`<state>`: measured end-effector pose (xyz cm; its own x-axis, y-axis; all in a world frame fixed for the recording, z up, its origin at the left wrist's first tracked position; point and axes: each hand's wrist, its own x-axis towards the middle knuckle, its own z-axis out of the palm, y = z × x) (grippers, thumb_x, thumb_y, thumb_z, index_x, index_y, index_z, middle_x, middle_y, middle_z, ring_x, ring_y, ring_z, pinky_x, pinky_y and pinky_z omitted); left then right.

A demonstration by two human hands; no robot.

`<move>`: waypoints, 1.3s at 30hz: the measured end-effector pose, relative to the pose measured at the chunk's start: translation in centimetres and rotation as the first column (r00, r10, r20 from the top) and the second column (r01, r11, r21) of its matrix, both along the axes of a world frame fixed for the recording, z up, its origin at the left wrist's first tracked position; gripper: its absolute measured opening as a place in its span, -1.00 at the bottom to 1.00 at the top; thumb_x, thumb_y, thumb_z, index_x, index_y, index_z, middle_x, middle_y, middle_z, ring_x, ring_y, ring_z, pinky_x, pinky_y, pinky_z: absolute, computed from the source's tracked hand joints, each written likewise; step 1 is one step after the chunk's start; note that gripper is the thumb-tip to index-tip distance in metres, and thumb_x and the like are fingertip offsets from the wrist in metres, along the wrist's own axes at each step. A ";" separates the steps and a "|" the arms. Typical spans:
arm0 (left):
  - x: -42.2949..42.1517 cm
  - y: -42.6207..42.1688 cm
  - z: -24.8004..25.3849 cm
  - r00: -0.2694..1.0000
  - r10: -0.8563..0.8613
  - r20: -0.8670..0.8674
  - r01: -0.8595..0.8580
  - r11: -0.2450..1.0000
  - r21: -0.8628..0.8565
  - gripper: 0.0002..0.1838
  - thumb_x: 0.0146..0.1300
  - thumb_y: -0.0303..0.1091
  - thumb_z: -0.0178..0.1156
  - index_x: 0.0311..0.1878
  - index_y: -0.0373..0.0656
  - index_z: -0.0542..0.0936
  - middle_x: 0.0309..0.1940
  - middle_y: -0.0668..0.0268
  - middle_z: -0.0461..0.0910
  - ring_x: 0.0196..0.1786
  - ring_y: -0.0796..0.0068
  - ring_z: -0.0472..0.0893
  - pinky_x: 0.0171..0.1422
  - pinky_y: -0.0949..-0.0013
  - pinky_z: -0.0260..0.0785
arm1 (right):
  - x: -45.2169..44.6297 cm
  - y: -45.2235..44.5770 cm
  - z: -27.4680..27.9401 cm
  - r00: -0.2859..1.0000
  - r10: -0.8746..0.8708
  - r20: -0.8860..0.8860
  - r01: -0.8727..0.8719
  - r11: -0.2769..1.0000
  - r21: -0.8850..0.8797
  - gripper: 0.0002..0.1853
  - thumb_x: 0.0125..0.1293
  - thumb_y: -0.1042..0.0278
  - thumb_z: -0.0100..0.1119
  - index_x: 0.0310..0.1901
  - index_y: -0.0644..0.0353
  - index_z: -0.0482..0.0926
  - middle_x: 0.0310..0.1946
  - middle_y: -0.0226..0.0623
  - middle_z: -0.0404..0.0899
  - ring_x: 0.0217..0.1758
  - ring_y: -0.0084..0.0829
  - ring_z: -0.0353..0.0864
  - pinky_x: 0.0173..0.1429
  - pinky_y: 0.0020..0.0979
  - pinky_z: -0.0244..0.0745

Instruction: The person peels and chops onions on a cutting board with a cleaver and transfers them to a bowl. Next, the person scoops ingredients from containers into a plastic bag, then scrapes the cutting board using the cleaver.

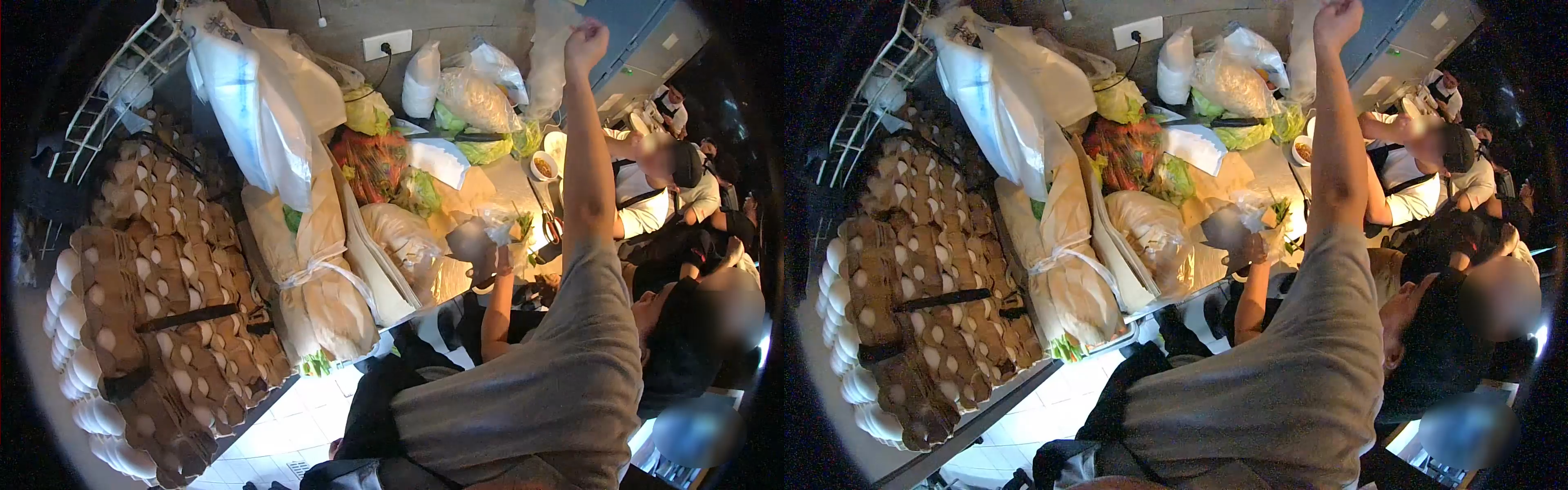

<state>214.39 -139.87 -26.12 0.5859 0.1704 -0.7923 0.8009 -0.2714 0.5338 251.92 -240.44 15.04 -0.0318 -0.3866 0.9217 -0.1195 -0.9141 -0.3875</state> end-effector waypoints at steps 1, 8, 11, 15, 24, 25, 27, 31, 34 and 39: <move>-0.2 0.0 0.0 1.000 0.001 0.026 0.000 1.000 -0.011 -0.77 0.51 -0.28 0.26 0.02 -0.26 0.59 -0.21 0.26 0.65 -0.10 0.47 0.63 0.02 0.39 0.50 | 0.2 1.9 1.8 0.996 0.063 0.057 -0.061 0.998 -0.028 -0.83 0.37 0.50 0.12 -0.07 0.21 0.64 -0.23 -0.34 0.66 -0.24 -0.35 0.63 -0.12 -0.38 0.55; 8.3 -11.4 16.4 0.944 -0.132 0.302 0.199 0.959 -0.203 -0.78 0.49 -0.35 0.26 0.09 -0.24 0.59 -0.10 0.23 0.66 -0.06 0.47 0.63 0.10 0.38 0.50 | -6.8 28.1 9.3 0.427 0.778 -0.461 -0.681 0.612 0.402 -0.84 0.44 0.50 0.05 -0.07 0.24 0.61 -0.24 -0.44 0.63 -0.33 -0.54 0.54 -0.24 -0.55 0.48; 13.2 -16.1 27.7 0.758 -0.402 0.514 0.559 0.806 -0.194 -0.60 0.40 -0.41 0.35 0.26 -0.18 0.57 0.03 0.28 0.65 0.07 0.46 0.64 0.24 0.34 0.48 | -12.5 41.8 9.2 0.079 0.706 -0.704 -0.904 0.348 0.248 -0.86 0.34 0.51 0.17 -0.10 0.25 0.64 -0.27 -0.38 0.64 -0.32 -0.46 0.63 -0.25 -0.47 0.53; 13.0 -19.6 38.3 0.243 -0.267 0.933 0.670 0.742 0.038 0.17 0.00 -0.22 0.69 0.59 -0.13 0.11 0.56 -0.05 0.21 0.48 0.03 0.47 0.51 0.10 0.34 | -16.5 54.6 9.4 -0.591 0.435 -0.679 -0.779 -0.526 0.342 -0.91 0.35 0.51 0.27 -0.17 0.31 0.66 -0.14 -0.21 0.66 -0.24 -0.30 0.74 -0.24 -0.30 0.69; 0.4 -4.4 40.6 0.342 0.064 0.937 0.138 0.983 -0.118 -0.76 0.38 -0.35 0.41 -0.01 -0.25 0.63 -0.11 0.30 0.68 -0.13 0.50 0.66 -0.02 0.30 0.54 | -25.2 75.1 8.2 -0.688 0.589 -0.424 -0.693 -0.707 0.141 -0.75 0.33 0.49 0.37 0.02 0.23 0.61 0.07 0.05 0.67 0.01 0.04 0.76 -0.02 -0.11 0.72; -1.4 -2.7 42.0 0.330 0.372 0.868 -0.024 0.922 -0.386 -0.76 0.39 -0.30 0.42 -0.07 -0.24 0.61 -0.17 0.35 0.63 -0.14 0.58 0.59 -0.07 0.36 0.52 | -24.7 75.2 7.0 -0.663 0.591 -0.460 -0.701 -0.705 0.105 -0.66 0.37 0.29 0.40 0.10 0.17 0.57 0.18 0.11 0.60 0.15 0.12 0.68 0.09 -0.08 0.67; -5.0 3.2 39.1 0.228 0.597 0.769 -0.203 0.802 -0.562 -0.81 0.50 -0.28 0.29 -0.01 -0.18 0.60 -0.24 0.38 0.63 -0.17 0.57 0.63 -0.15 0.35 0.56 | -25.5 77.8 6.6 -0.540 0.638 -0.548 -0.769 -0.639 0.013 -0.57 0.38 0.13 0.40 0.16 0.15 0.55 0.22 0.13 0.56 0.25 0.13 0.59 0.19 -0.03 0.59; -12.1 12.3 36.8 -0.072 0.887 0.457 -0.450 0.379 -0.808 -0.72 0.57 -0.14 0.18 -0.02 -0.20 0.59 -0.30 0.34 0.62 -0.33 0.51 0.60 -0.27 0.36 0.48 | -26.5 88.8 5.7 -0.415 0.456 -0.787 -0.832 -0.540 0.126 -0.35 0.24 0.06 0.47 0.31 0.14 0.52 0.19 0.01 0.58 0.33 0.00 0.49 0.37 -0.01 0.40; -17.8 17.2 33.2 -0.249 0.913 0.324 -0.383 0.214 -0.898 -0.72 0.58 -0.12 0.18 -0.06 -0.17 0.58 -0.33 0.35 0.60 -0.36 0.52 0.58 -0.28 0.36 0.47 | -28.2 97.4 -0.5 -0.646 0.314 -0.696 -0.730 -0.520 0.443 -0.30 0.14 0.26 0.48 0.34 0.19 0.50 0.19 -0.04 0.58 0.31 -0.06 0.52 0.39 -0.12 0.39; -20.5 22.4 26.6 -0.358 0.908 0.220 -0.506 0.009 -0.862 -0.63 0.55 -0.01 0.18 0.02 -0.17 0.54 -0.28 0.30 0.61 -0.32 0.46 0.61 -0.24 0.35 0.50 | -30.6 110.9 -10.2 -0.994 0.079 -0.076 -0.108 -0.594 0.797 -0.69 0.28 0.55 0.28 0.07 0.35 0.64 -0.03 -0.18 0.60 0.07 -0.32 0.57 0.25 -0.33 0.40</move>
